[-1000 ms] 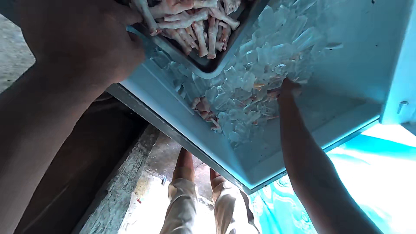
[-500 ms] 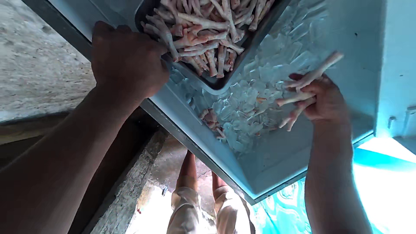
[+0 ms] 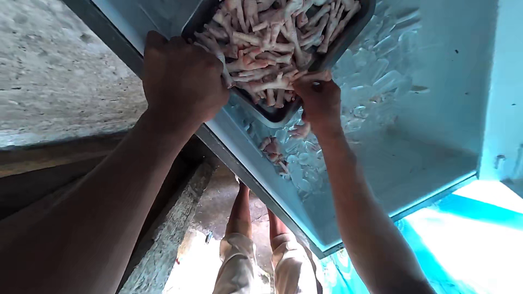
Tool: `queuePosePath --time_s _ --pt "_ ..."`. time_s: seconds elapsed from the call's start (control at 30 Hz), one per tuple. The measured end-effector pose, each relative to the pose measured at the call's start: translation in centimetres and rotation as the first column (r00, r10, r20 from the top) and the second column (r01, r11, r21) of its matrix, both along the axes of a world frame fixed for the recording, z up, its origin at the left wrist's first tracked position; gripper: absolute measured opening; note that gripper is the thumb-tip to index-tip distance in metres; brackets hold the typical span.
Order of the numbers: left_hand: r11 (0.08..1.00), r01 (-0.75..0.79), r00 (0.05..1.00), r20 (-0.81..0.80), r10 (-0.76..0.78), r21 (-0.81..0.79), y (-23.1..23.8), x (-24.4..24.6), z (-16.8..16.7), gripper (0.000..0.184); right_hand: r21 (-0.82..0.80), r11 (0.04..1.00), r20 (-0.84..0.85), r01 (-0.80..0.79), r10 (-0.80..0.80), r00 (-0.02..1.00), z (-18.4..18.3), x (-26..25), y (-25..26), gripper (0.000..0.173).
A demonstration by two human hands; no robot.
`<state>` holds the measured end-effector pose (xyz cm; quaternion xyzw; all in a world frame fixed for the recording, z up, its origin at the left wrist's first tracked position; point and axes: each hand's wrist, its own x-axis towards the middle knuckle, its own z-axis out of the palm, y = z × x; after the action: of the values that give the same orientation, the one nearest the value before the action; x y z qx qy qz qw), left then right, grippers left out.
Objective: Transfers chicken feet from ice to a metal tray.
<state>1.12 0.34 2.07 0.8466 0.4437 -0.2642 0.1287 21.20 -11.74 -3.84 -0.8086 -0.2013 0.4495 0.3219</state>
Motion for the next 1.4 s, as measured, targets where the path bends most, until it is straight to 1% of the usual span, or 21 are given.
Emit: queuePosePath --time_s 0.07,0.17,0.23,0.37,0.43,0.47,0.5,0.53,0.6,0.63,0.67,0.77,0.83,0.9,0.97,1.07,1.17,1.23,1.27,1.33,1.4 --pt "1.000 0.001 1.000 -0.002 -0.001 -0.001 0.0 0.0 0.0 0.030 -0.108 0.991 -0.058 -0.085 0.079 0.995 1.3 1.0 0.3 0.021" --pt "1.000 0.007 1.000 0.007 -0.007 0.001 0.1 -0.1 -0.1 0.030 -0.291 0.873 -0.082 -0.391 0.384 0.920 3.6 2.2 1.2 0.032" --pt "1.000 0.009 1.000 0.010 -0.009 -0.001 0.1 -0.2 -0.2 0.030 -0.276 0.813 -0.036 -0.513 0.524 0.851 3.9 1.9 1.5 0.030" --pt "1.000 0.000 1.000 -0.003 0.000 0.000 0.0 0.0 -0.1 0.030 -0.159 0.728 0.036 -0.667 0.679 0.733 2.0 -0.7 1.8 0.034" --pt "1.000 -0.010 1.000 -0.022 0.010 -0.006 0.1 0.2 0.0 0.031 -0.172 0.604 -0.010 -0.778 0.789 0.614 2.0 -2.0 1.8 0.031" --pt "1.000 -0.013 1.000 -0.029 0.013 -0.009 0.1 0.3 0.1 0.031 -0.190 0.565 -0.051 -0.803 0.811 0.583 2.1 -2.3 1.7 0.029" --pt "1.000 -0.009 1.000 -0.025 0.009 -0.007 0.1 0.2 0.1 0.030 -0.191 0.573 -0.073 -0.797 0.802 0.593 2.4 -2.0 1.5 0.029" --pt "1.000 -0.006 1.000 -0.019 0.006 -0.004 0.1 0.2 0.1 0.030 -0.183 0.618 -0.057 -0.765 0.770 0.636 3.0 -1.5 1.3 0.030" --pt "1.000 -0.012 1.000 -0.008 0.012 -0.004 0.1 0.0 -0.1 0.030 -0.158 0.759 0.057 -0.632 0.646 0.761 3.7 -0.6 1.2 0.033" --pt "1.000 -0.016 1.000 -0.004 0.016 -0.007 0.0 0.0 -0.1 0.030 -0.150 0.805 0.128 -0.574 0.591 0.796 3.5 -0.6 1.1 0.032" --pt "1.000 -0.014 1.000 -0.003 0.014 -0.005 -0.1 -0.1 -0.1 0.031 -0.155 0.818 0.157 -0.555 0.575 0.803 2.9 -0.8 1.1 0.033" --pt "1.000 -0.002 1.000 -0.006 0.002 0.010 -0.1 0.1 0.0 0.032 -0.256 0.703 0.005 -0.664 0.688 0.726 1.6 -1.2 1.4 0.045" --pt "1.000 0.009 1.000 0.005 -0.009 0.025 0.0 0.0 0.0 0.033 -0.253 0.691 -0.093 -0.677 0.679 0.728 2.1 -0.4 2.0 0.048" --pt "0.999 0.025 0.999 0.019 -0.026 0.036 -0.1 -0.2 -0.2 0.033 -0.223 0.784 -0.129 -0.579 0.565 0.815 3.3 1.2 2.2 0.046" --pt "0.999 0.020 1.000 0.016 -0.021 0.031 -0.2 -0.2 -0.2 0.033 -0.241 0.886 -0.164 -0.395 0.364 0.917 4.5 3.0 3.2 0.046" --pt "0.999 0.016 1.000 0.020 -0.017 0.029 -0.2 -0.2 -0.2 0.032 -0.333 0.925 -0.155 -0.183 0.138 0.978 4.3 5.2 5.2 0.044" --pt "1.000 0.003 1.000 0.013 -0.003 0.011 0.0 0.0 0.0 0.030 -0.356 0.927 -0.171 -0.123 0.065 0.983 4.4 6.4 6.1 0.039" --pt "1.000 -0.002 1.000 0.011 0.002 0.002 -0.1 0.1 0.0 0.030 -0.257 0.966 -0.249 -0.025 -0.042 0.968 4.7 7.1 5.9 0.023" --pt "1.000 -0.002 1.000 0.009 0.002 0.005 -0.2 0.1 -0.1 0.030 -0.211 0.976 -0.309 0.050 -0.116 0.944 5.0 7.4 6.0 0.019" --pt "1.000 -0.003 1.000 0.010 0.003 0.011 -0.2 0.1 -0.2 0.030 -0.133 0.977 -0.393 0.167 -0.206 0.896 5.2 8.0 7.1 0.020" --pt "1.000 -0.001 1.000 0.004 0.001 0.010 -0.1 0.1 -0.2 0.030 -0.047 0.972 -0.349 0.230 -0.231 0.908 4.4 8.6 8.8 0.029"
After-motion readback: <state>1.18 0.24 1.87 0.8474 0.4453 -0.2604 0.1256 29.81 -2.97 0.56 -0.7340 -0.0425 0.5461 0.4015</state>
